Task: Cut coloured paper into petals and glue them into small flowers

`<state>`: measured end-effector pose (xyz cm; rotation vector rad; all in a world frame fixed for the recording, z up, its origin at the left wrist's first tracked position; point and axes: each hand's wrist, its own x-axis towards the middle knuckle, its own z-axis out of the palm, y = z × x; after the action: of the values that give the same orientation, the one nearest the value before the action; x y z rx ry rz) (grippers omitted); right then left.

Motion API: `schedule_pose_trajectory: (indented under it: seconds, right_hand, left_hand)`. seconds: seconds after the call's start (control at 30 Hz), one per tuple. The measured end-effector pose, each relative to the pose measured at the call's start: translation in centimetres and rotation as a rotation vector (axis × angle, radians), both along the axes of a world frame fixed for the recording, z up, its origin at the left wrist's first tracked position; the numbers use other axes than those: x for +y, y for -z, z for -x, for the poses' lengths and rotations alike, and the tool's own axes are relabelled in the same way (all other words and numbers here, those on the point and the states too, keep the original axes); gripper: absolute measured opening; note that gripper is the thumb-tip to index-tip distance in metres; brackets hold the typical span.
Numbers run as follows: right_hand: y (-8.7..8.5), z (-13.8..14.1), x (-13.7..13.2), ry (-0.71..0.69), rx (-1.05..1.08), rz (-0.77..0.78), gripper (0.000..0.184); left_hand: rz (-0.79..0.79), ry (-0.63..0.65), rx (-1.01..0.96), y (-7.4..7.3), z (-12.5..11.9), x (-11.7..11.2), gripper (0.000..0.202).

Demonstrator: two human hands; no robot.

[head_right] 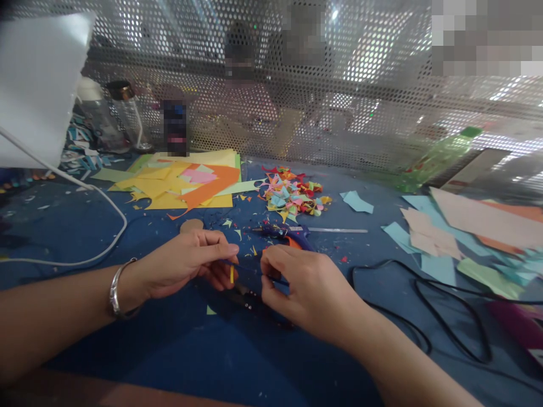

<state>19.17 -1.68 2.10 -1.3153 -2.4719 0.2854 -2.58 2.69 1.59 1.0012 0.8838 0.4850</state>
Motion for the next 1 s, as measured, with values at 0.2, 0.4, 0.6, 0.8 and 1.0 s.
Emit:
schedule_pose_trajectory:
  seconds: [0.2,0.4,0.6,0.8,1.0]
  right_hand:
    - [-0.1,0.1,-0.2,-0.013,0.012,-0.008,0.009]
    - [-0.1,0.0,-0.3,-0.028,0.014,-0.010,0.009]
    - [-0.2,-0.2,-0.4,-0.058,0.042,0.054,0.010]
    - [-0.3,-0.3,-0.4,-0.077,0.064,0.099,0.014]
    - [-0.1,-0.5,-0.2,-0.072,0.066,0.087,0.014]
  left_hand:
    - [-0.030,0.096,0.022,0.0,0.3,0.1,0.034]
    - [-0.195,0.187,0.050,-0.2,0.5,0.2,0.031]
    - [-0.398,0.278,0.078,-0.5,0.8,-0.2,0.012]
    - [-0.672,0.322,0.171,-1.0,1.1,-0.1,0.016]
    - [-0.589,0.265,0.136,-0.3,1.3,1.0,0.016]
